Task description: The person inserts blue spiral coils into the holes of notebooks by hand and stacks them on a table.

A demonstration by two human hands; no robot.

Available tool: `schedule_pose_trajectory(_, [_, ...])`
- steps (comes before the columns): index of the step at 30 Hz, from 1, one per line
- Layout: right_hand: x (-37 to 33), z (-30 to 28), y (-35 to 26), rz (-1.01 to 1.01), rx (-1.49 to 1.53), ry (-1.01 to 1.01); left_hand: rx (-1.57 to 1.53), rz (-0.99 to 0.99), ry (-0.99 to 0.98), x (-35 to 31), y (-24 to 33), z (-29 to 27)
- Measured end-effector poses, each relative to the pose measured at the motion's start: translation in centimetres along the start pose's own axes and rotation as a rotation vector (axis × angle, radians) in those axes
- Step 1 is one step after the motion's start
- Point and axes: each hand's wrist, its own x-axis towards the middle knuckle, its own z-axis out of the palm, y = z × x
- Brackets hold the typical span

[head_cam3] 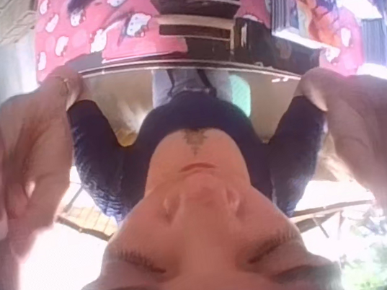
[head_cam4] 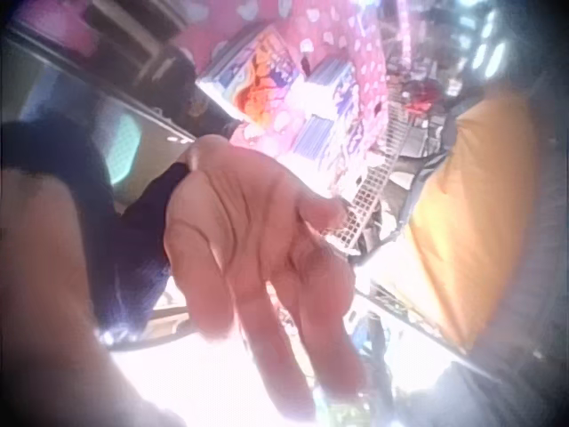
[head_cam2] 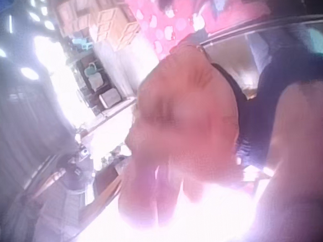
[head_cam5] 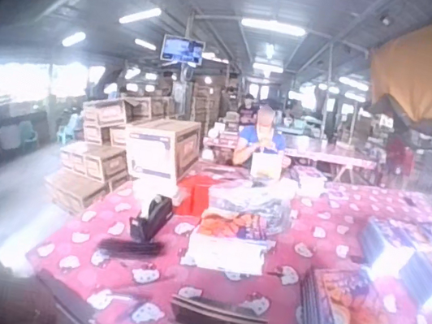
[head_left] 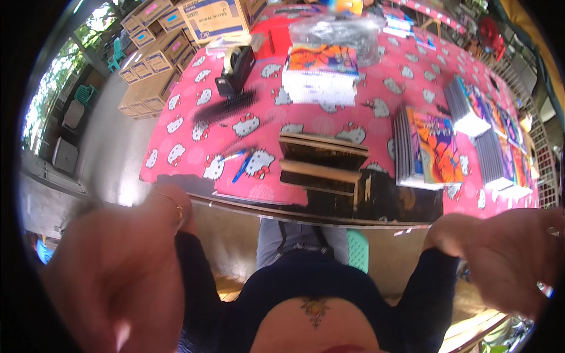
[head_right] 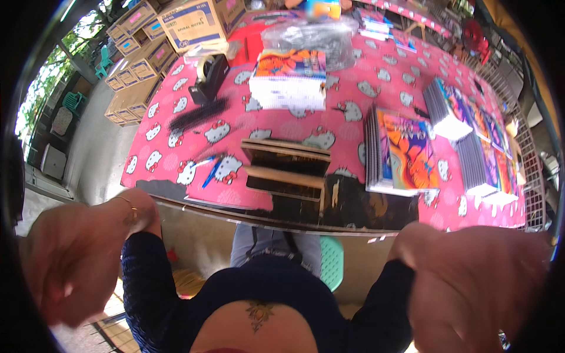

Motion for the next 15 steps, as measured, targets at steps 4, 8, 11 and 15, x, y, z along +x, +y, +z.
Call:
schedule_pose_trajectory(4, [-9.1, 5.4, 0.2, 0.596, 0.073, -0.279, 0.079, -0.602, -0.179, -8.4, -8.6, 2.3])
schedule_pose_trajectory(8, [-17.0, 12.7, -0.2, 0.806, -0.134, -0.682, 0.081, -0.63, -0.619, -20.4, -20.5, 9.0])
schedule_pose_trajectory(11, [-22.2, 12.8, -0.4, 0.915, -0.073, -0.78, 0.241, -0.377, -0.717, -26.4, -26.4, 13.9])
schedule_pose_trajectory(15, [-21.2, 13.4, -0.6, 0.896, 0.036, -0.683, 0.54, -0.279, -0.856, -32.0, -29.9, 13.0])
